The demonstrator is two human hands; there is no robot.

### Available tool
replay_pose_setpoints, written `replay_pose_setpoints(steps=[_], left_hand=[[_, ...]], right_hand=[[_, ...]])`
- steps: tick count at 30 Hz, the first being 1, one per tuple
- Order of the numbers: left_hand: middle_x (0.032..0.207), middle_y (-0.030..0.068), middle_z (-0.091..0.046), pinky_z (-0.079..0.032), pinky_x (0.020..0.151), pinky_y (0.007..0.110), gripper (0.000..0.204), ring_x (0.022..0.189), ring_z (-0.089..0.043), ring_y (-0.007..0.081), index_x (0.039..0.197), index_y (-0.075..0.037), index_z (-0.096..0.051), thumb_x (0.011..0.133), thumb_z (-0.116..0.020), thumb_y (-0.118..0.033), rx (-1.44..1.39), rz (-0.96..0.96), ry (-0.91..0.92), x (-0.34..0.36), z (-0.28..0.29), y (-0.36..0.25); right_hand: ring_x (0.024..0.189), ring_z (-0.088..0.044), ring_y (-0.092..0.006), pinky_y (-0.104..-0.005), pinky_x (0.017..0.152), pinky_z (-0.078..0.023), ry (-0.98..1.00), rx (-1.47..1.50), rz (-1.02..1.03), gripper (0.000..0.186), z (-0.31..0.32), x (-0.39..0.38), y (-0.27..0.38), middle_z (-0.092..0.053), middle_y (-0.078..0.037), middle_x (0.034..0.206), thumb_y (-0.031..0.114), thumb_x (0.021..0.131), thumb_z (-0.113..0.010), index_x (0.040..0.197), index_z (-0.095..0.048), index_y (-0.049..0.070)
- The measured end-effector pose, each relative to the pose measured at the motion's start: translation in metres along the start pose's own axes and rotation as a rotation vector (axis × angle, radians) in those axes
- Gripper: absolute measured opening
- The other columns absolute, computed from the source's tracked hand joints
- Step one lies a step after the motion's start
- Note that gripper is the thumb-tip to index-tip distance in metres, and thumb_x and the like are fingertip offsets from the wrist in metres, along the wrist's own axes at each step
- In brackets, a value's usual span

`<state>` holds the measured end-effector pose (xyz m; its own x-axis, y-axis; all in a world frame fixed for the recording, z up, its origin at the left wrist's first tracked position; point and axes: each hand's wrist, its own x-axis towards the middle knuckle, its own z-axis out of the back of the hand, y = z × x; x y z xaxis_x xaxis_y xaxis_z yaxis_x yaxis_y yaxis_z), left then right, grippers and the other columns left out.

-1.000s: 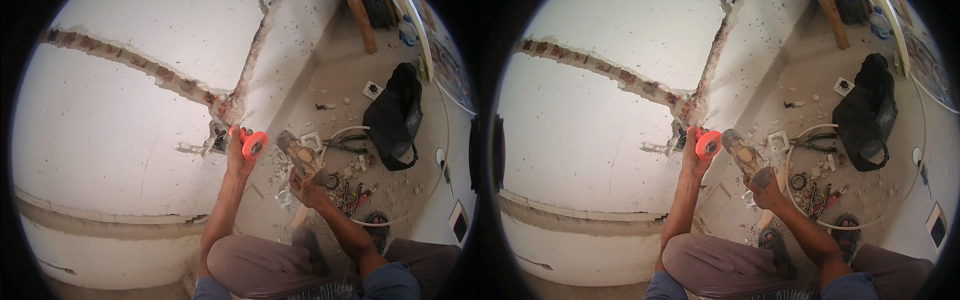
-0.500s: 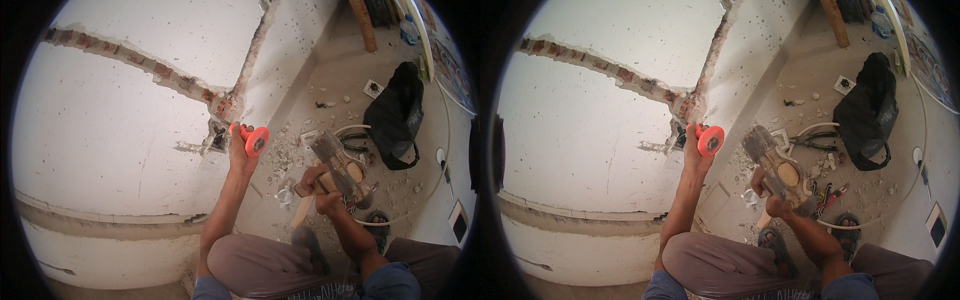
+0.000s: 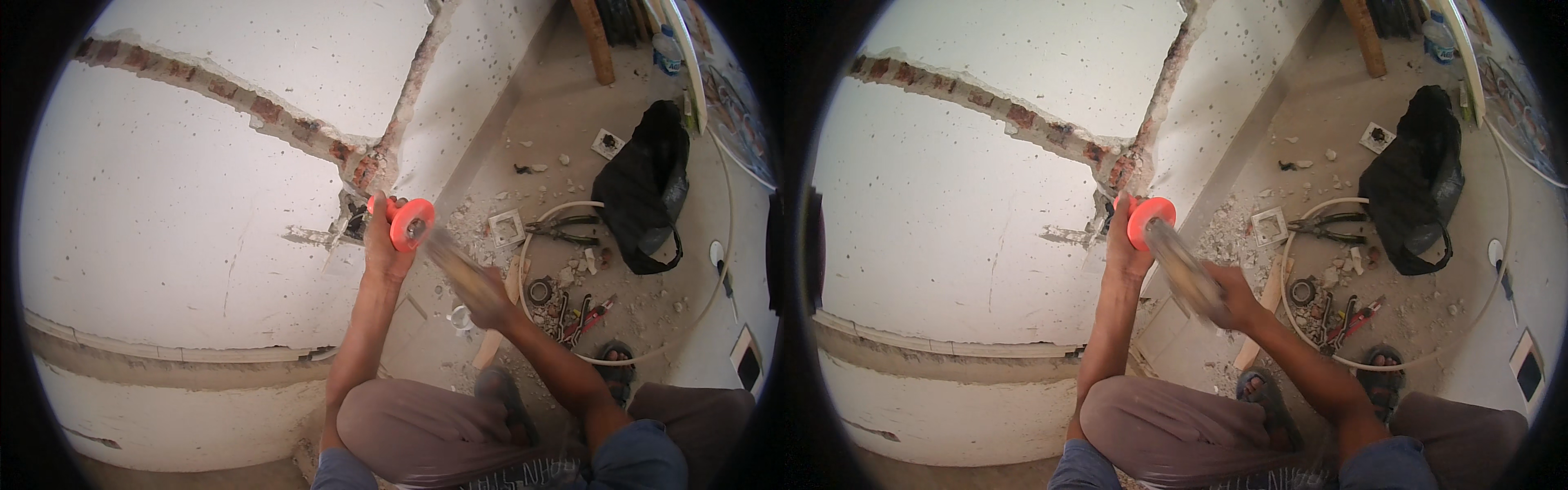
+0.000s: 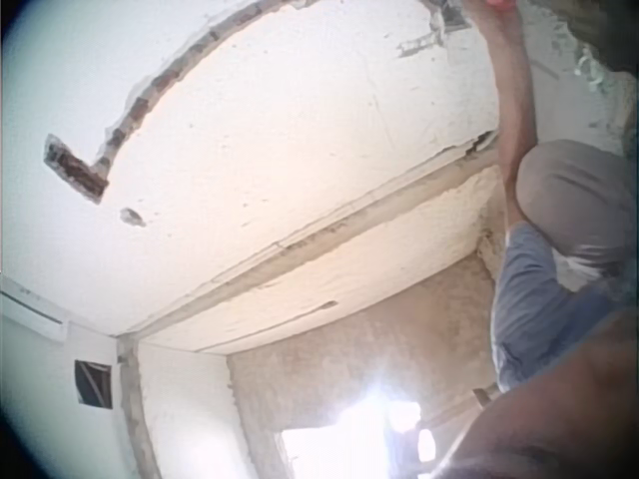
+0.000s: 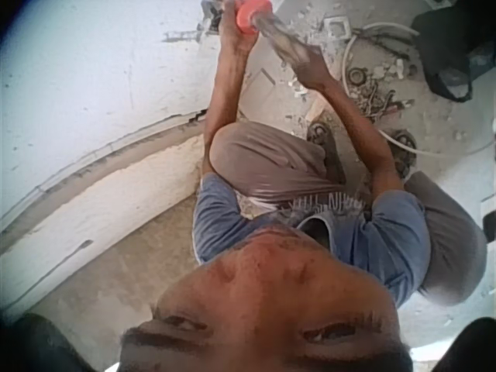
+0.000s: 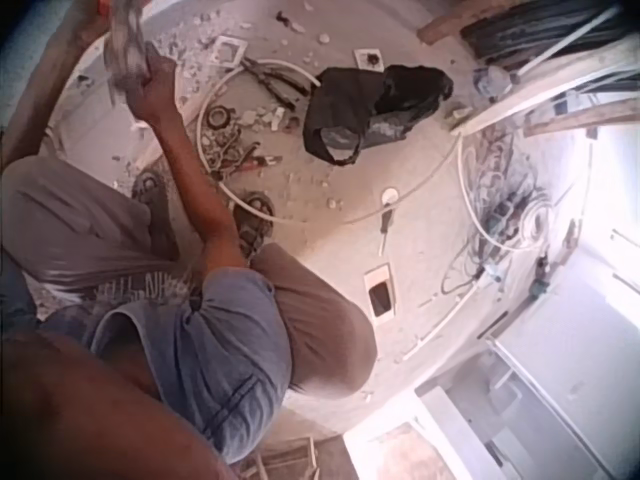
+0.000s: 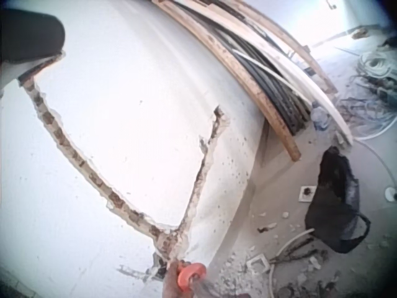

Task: The person prepares an electrical outlet box using a screwdriver and then uses a hammer and chisel to widen a hole in a concrete wall.

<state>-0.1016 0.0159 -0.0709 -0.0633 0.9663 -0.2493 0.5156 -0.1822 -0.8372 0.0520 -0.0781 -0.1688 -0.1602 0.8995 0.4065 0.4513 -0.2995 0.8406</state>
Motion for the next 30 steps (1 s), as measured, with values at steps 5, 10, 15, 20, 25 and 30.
replay_pose_setpoints(steps=[5,10,15,20,25,30], left_hand=[[0.088,0.0027,-0.057,-0.052,0.079,0.033,0.024,0.083,-0.058,0.0157,0.095,-0.01,-0.052,0.101,-0.054,-0.034,0.047,-0.03,0.015,0.001,0.001,-0.004],[0.087,0.0026,-0.056,-0.051,0.078,0.033,0.024,0.084,-0.058,0.0151,0.096,-0.01,-0.052,0.101,-0.054,-0.033,0.02,0.027,-0.012,0.008,-0.004,0.004],[0.085,0.002,-0.055,-0.051,0.076,0.033,0.023,0.083,-0.057,0.0144,0.094,-0.01,-0.052,0.101,-0.054,-0.032,0.042,-0.038,0.03,0.009,0.006,-0.007],[0.091,0.003,-0.062,-0.054,0.08,0.036,0.024,0.086,-0.062,0.0175,0.097,-0.01,-0.056,0.103,-0.049,-0.032,-0.009,0.056,0.009,0.014,0.009,-0.009],[0.086,0.002,-0.057,-0.054,0.078,0.034,0.024,0.083,-0.06,0.0158,0.094,-0.011,-0.053,0.103,-0.049,-0.033,-0.022,0.038,-0.053,0.001,-0.007,-0.016],[0.094,0.0054,-0.064,-0.056,0.082,0.04,0.02,0.087,-0.064,0.0204,0.103,-0.01,-0.059,0.102,-0.051,-0.028,0.006,0.1,0.035,-0.002,0.006,-0.032]], right_hand=[[0.066,-0.057,-0.0134,-0.0294,0.061,-0.049,-0.094,0.1,-0.006,0.042,-0.008,-0.014,-0.001,-0.064,-0.005,0.082,0.034,0.095,-0.061,0.12,-0.061,0.0],[0.069,-0.058,-0.0099,-0.0283,0.064,-0.05,0.018,-0.061,-0.08,0.042,0.006,0.018,-0.031,-0.067,-0.005,0.083,0.032,0.094,-0.062,0.125,-0.06,0.003],[0.065,-0.053,-0.0145,-0.0314,0.06,-0.044,-0.102,-0.034,-0.317,0.019,-0.004,0.0,0.016,-0.057,-0.004,0.072,0.024,0.089,-0.061,0.087,-0.059,0.005],[0.066,-0.057,-0.0198,-0.0317,0.061,-0.046,0.054,-0.327,0.094,0.022,0.0,-0.003,-0.047,-0.062,-0.006,0.077,0.023,0.088,-0.063,0.096,-0.06,0.003],[0.071,-0.058,-0.0304,-0.0365,0.067,-0.05,0.049,-0.223,0.113,0.021,0.001,-0.018,-0.008,-0.067,-0.012,0.084,0.012,0.079,-0.067,0.095,-0.059,0.0],[0.061,-0.061,-0.0291,-0.0362,0.06,-0.047,0.071,-0.148,-0.14,0.022,-0.009,0.015,-0.02,-0.063,-0.016,0.074,0.025,0.085,-0.063,0.096,-0.065,0.007]])
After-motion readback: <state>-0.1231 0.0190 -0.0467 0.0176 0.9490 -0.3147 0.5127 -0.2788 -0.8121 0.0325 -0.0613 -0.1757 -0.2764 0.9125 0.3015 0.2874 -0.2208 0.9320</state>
